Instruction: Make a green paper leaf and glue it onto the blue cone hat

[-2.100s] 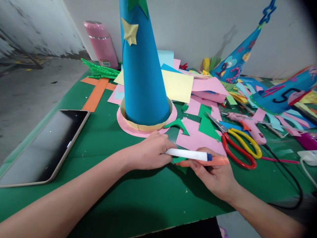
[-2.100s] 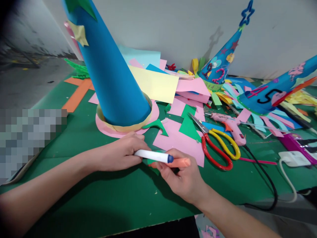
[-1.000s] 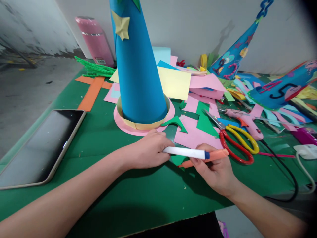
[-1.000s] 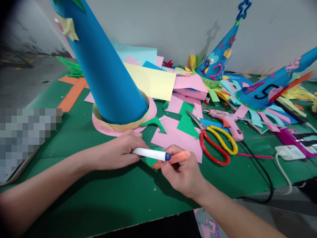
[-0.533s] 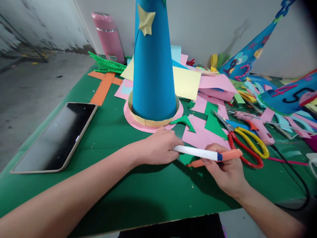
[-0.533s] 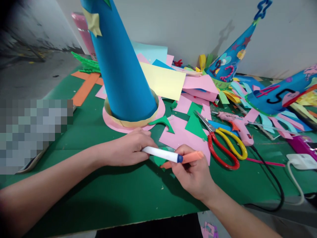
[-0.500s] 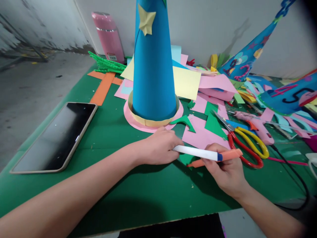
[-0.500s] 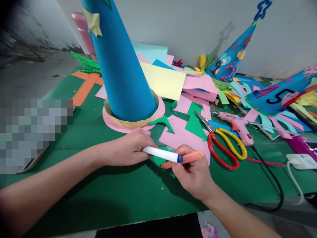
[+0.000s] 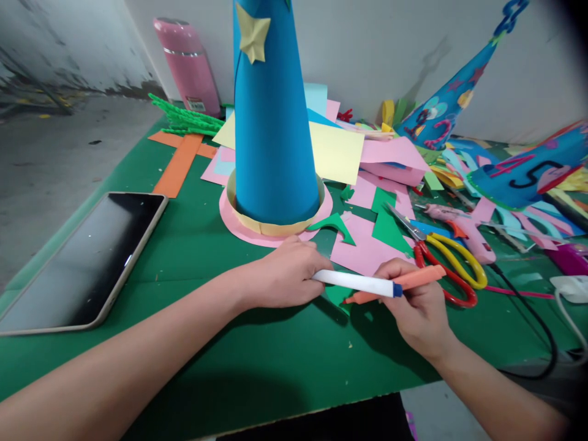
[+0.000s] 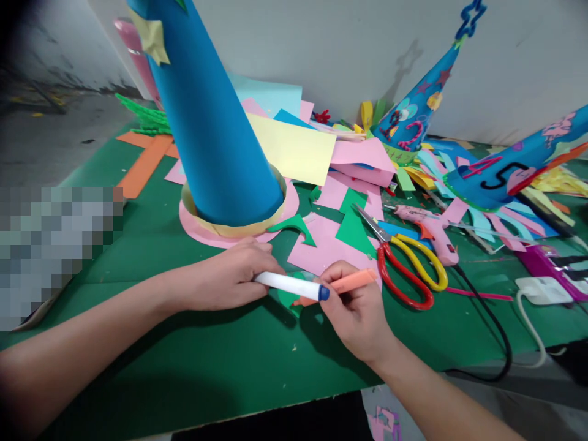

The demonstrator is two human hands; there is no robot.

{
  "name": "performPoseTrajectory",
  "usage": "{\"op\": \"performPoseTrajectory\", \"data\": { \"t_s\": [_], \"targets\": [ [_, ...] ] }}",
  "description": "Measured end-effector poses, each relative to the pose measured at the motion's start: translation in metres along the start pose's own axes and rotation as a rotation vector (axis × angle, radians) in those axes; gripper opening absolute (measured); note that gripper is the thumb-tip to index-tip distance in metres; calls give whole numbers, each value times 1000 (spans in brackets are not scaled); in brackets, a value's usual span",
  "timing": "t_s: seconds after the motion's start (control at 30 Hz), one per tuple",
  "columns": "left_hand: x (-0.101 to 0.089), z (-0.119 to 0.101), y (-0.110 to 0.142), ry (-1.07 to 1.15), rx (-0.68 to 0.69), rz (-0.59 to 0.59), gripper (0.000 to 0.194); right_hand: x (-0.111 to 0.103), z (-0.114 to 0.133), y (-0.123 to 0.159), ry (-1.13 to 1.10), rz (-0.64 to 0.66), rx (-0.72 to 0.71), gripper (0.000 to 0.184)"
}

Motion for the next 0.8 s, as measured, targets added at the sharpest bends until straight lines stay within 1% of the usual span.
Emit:
{"op": "performPoseTrajectory", "data": {
  "t_s": [0.07,0.17,0.3,0.53,0.8],
  "targets": [
    [-1,-1,0,0,-2,-3,28,0,-1,0,2,-8,-6,13],
    [-1,-1,0,-5,-4,4,29,0,-2,1,10,20,-27,8],
    [0,0,1,1,-2,20,29,1,-3,4,28,41,-5,8],
    [-1,0,1,29,9,-14,30,5,1,4,21,80,-20,8],
    [0,0,1,27,7,-20,30,7,1,4,-3,105,31,7]
  ]
}}
Point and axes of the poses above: each hand's wrist, its own y-axis away from the middle knuckle, its own x-axis out of the palm, z = x × y, the point moved 3 cm from there along -y, towards the middle knuckle, and after that the axes turned 1 degree about -x, right-handed, at the moved point
